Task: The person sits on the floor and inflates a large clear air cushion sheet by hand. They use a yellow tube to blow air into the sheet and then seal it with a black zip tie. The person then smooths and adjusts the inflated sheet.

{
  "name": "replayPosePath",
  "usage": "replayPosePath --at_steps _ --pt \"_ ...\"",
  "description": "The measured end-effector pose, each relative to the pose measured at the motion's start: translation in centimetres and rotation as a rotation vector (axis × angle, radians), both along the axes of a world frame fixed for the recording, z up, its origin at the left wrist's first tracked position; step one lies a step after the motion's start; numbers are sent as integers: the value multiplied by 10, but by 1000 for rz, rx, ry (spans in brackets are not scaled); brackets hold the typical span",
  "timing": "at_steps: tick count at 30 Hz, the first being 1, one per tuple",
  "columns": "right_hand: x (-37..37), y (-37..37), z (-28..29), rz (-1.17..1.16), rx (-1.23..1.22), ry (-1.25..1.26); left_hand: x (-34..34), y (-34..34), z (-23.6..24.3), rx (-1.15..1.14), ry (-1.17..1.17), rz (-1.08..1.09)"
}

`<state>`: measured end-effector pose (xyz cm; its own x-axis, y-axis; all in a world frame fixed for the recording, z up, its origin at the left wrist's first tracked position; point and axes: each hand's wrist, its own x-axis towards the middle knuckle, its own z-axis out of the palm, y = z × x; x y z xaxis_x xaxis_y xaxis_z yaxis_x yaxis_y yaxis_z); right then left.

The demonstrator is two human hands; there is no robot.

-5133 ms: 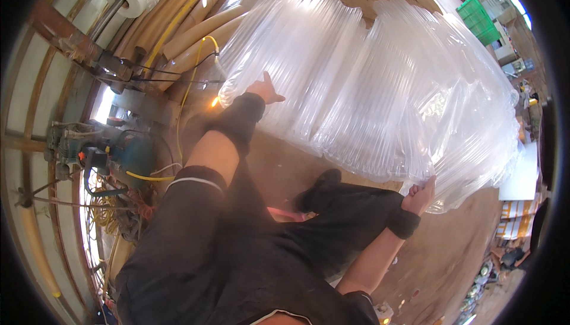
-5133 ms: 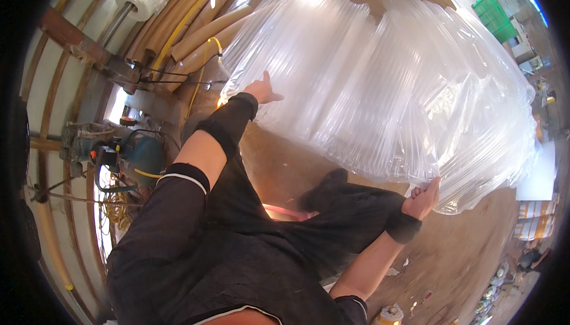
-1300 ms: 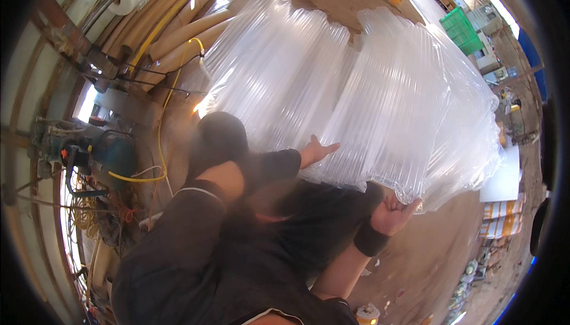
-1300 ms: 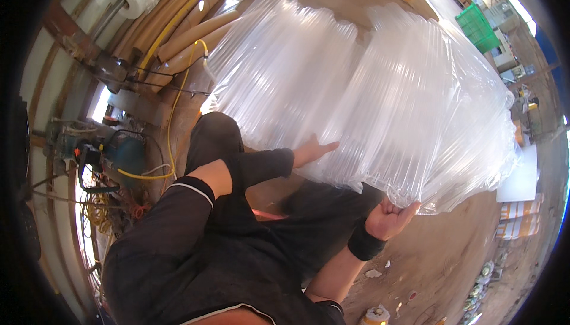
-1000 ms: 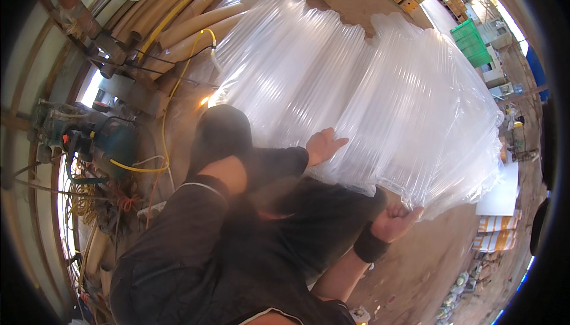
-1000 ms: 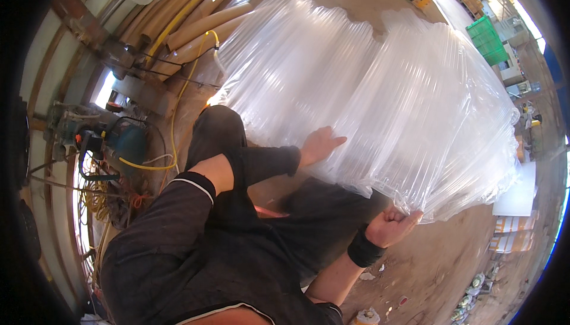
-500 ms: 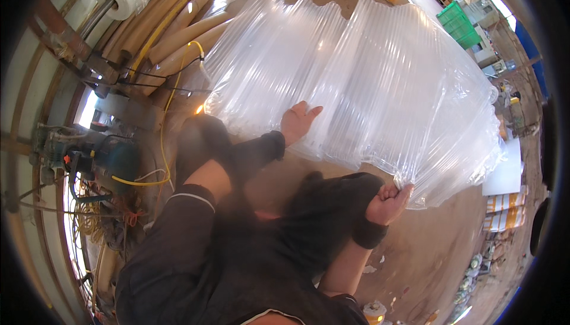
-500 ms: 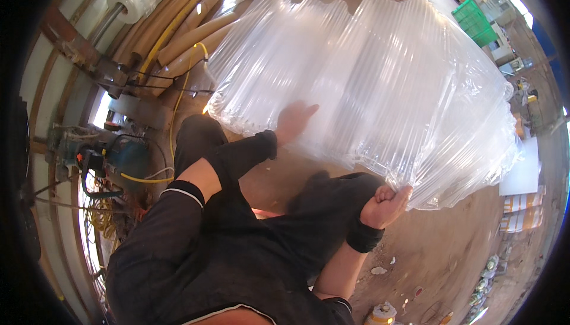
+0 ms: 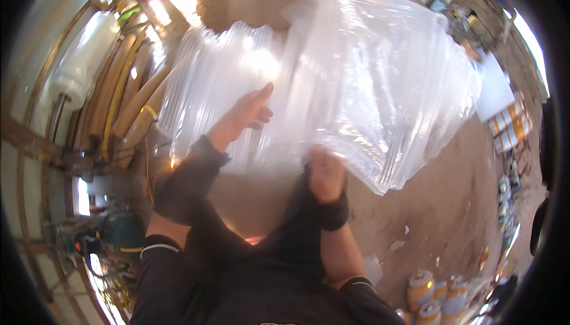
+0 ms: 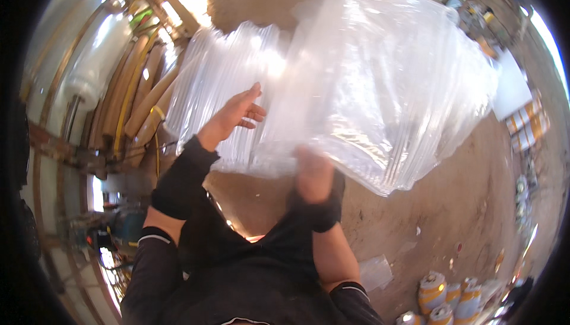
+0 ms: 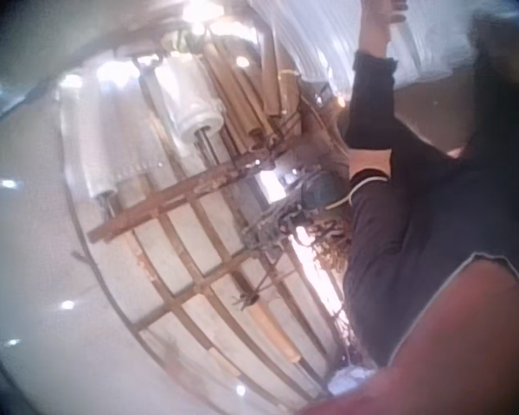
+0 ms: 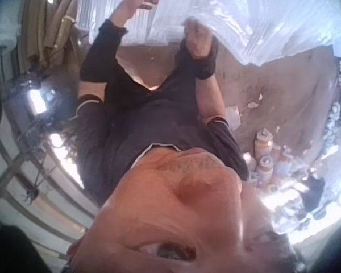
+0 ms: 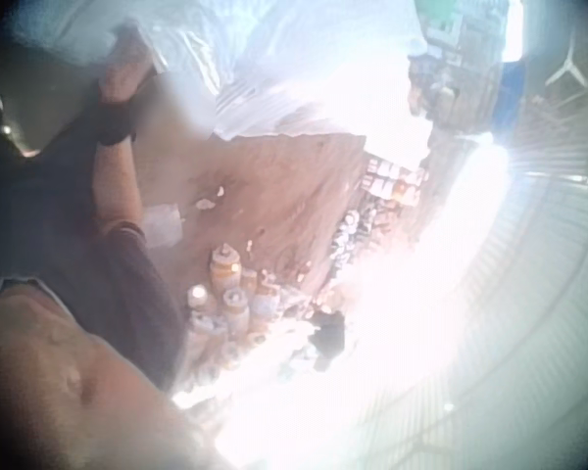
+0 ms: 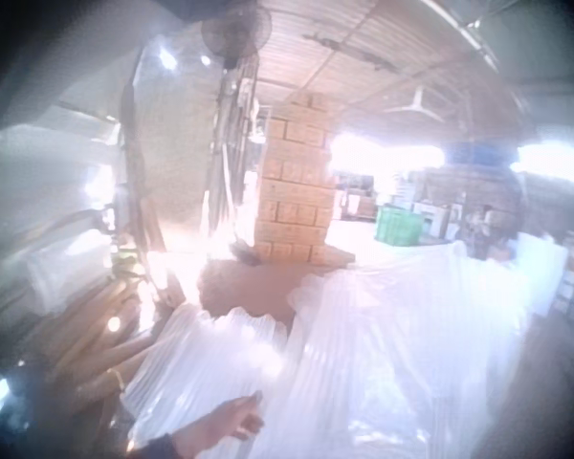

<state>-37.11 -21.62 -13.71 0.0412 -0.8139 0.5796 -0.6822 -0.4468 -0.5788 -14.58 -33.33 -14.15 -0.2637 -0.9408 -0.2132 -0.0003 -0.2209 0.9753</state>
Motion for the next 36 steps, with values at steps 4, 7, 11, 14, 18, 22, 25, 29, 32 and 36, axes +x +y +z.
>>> replayPosePath --at_steps 4,7,11,14,18,22,25,29,32,36 --pt "27 -5 28 374 100 -129 -34 3 55 19 -320 -138" --pt "29 -10 53 443 -51 -100 -44 -8 61 -102 -170 -214" --pt "24 -11 54 419 -39 -45 -43 -12 65 -146 -11 -134" --pt "-3 9 26 387 182 -173 -33 2 90 -132 -63 41" --pt "-69 17 -17 377 427 -725 -8 30 141 -145 25 150" --pt "-96 14 -40 575 416 -1547 2 54 167 -170 6 222" --pt "-93 9 -51 517 460 -1736 5 73 181 -200 63 271" --pt "-100 6 -72 558 405 -1940 13 94 200 -226 97 203" --pt "-114 2 -95 571 416 -1903 27 101 195 -256 56 186" --pt "-124 17 -129 172 634 -1671 77 107 169 -618 -71 176"
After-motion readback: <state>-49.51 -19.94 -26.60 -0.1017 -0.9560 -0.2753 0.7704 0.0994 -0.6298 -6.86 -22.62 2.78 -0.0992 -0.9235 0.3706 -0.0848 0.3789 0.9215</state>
